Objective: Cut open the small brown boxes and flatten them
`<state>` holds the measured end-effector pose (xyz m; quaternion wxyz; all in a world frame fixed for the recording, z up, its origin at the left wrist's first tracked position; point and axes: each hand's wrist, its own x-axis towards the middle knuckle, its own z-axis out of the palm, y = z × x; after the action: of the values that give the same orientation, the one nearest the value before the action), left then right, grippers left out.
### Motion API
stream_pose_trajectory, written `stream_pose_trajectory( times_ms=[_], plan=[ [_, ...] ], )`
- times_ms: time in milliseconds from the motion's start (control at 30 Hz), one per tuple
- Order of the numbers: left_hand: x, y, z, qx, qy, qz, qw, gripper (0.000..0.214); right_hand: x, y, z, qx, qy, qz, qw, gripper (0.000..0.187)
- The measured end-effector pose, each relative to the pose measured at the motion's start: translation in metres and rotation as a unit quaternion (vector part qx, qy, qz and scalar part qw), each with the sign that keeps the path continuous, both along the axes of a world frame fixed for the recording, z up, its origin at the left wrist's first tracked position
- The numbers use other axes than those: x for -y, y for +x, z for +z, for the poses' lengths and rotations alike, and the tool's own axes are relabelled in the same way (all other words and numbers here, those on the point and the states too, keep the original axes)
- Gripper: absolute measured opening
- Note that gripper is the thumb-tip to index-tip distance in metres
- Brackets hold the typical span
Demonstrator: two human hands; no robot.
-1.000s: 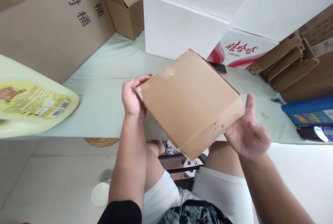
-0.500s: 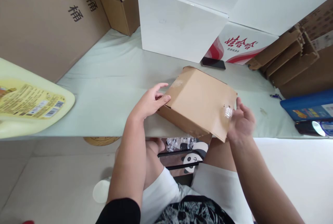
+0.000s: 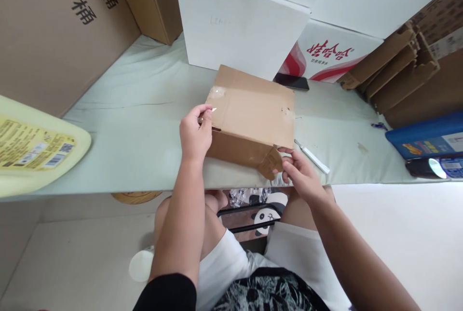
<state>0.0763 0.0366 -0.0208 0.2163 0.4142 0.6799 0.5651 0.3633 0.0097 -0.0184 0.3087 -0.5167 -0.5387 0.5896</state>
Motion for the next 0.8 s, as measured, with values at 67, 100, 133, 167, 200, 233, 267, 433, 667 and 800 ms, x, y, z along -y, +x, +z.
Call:
stream_pose_trajectory(
  times_ms=[67, 100, 133, 167, 200, 233, 267, 433, 667, 800],
  plan=[
    [0.003, -0.002, 0.006, -0.044, -0.032, -0.006, 0.998, 0.02, -0.003, -0.001, 0.0, 0.018, -0.04, -0.019, 0.999, 0.06],
    [0.005, -0.004, 0.01, -0.06, -0.05, -0.013, 0.997, 0.018, -0.005, -0.001, 0.0, 0.02, -0.044, -0.044, 0.998, 0.059],
    [0.007, -0.005, 0.013, -0.071, -0.069, -0.022, 0.995, 0.017, -0.007, -0.001, -0.001, 0.018, -0.039, -0.08, 0.996, 0.059],
    [0.009, -0.006, 0.015, -0.078, -0.088, -0.033, 0.993, 0.017, -0.008, -0.001, -0.001, 0.011, -0.029, -0.119, 0.992, 0.061],
    [0.011, -0.007, 0.017, -0.082, -0.106, -0.045, 0.99, 0.017, -0.01, -0.001, -0.001, 0.0, -0.016, -0.155, 0.988, 0.065],
    [0.013, -0.009, 0.019, -0.084, -0.125, -0.06, 0.987, 0.018, -0.011, -0.001, -0.001, -0.014, -0.005, -0.178, 0.984, 0.072],
    [0.015, -0.01, 0.02, -0.084, -0.143, -0.077, 0.983, 0.019, -0.012, -0.002, 0.0, -0.023, 0.005, -0.184, 0.983, 0.078],
    [0.021, -0.015, 0.018, -0.066, -0.254, -0.18, 0.948, 0.037, -0.021, -0.003, 0.0, 0.119, 0.022, -0.072, 0.99, 0.076],
    [0.018, -0.016, 0.01, -0.15, -0.284, -0.182, 0.929, 0.043, -0.038, -0.011, -0.007, 0.413, 0.25, 0.059, 0.874, 0.063],
    [0.015, -0.011, 0.0, -0.181, -0.267, -0.181, 0.929, 0.049, -0.044, -0.028, -0.021, 0.502, 0.227, 0.187, 0.813, 0.068]
  ],
)
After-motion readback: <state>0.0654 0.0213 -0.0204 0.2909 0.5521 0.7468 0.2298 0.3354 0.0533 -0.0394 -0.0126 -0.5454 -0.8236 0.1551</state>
